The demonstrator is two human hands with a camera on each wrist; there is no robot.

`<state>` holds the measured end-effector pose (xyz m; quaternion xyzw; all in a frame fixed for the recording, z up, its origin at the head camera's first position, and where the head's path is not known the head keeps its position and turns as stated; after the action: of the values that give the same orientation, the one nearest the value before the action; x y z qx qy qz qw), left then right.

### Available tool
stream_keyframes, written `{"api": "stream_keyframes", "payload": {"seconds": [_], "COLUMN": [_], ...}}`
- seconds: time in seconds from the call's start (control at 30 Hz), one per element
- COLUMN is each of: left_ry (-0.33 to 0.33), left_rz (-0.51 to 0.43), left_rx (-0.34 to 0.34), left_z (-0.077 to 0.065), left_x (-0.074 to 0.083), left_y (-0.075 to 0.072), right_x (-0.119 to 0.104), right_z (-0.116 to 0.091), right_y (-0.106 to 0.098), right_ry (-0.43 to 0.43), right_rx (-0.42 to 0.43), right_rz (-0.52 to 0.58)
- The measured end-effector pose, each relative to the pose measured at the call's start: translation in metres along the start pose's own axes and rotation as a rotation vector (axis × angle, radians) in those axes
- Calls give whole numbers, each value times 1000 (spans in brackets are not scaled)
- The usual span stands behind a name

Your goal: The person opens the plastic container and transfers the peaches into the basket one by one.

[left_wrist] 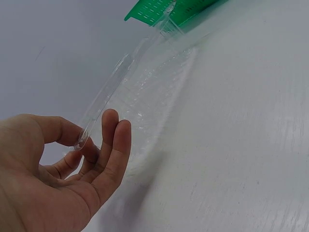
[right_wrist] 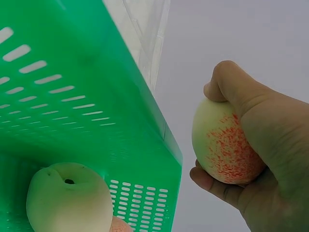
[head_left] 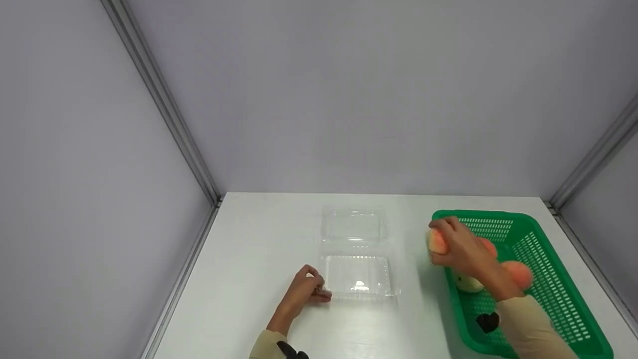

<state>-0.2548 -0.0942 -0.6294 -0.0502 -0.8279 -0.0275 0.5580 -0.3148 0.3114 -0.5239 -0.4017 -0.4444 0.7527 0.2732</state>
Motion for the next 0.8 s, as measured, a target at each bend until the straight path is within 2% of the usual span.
{"api": "stream_keyframes", "payload": {"seconds": [0.43,0.8], "left_ry": [-10,-20], "left_rz": [-10,1], "left_rx": [-22,-4], "left_z": [0,1], "left_x": [1,1], "left_y": [0,0], "right_x": [8,18], "right_z": [-6,-11], "right_y": [-6,-8], "right_ry": [16,12], "right_rx": [38,59], "right_rz": [-12,40]}}
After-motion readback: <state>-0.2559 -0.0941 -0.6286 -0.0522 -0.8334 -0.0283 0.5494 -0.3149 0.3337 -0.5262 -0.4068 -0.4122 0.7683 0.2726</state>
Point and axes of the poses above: each hand's wrist, its own z-axis towards the middle knuckle, its own y-axis out of the palm, x = y × z, the point moved 1 cm from there along z, towards the middle knuckle, and after that the axes turned 4 degrees about -y, right-handed, at the moved point
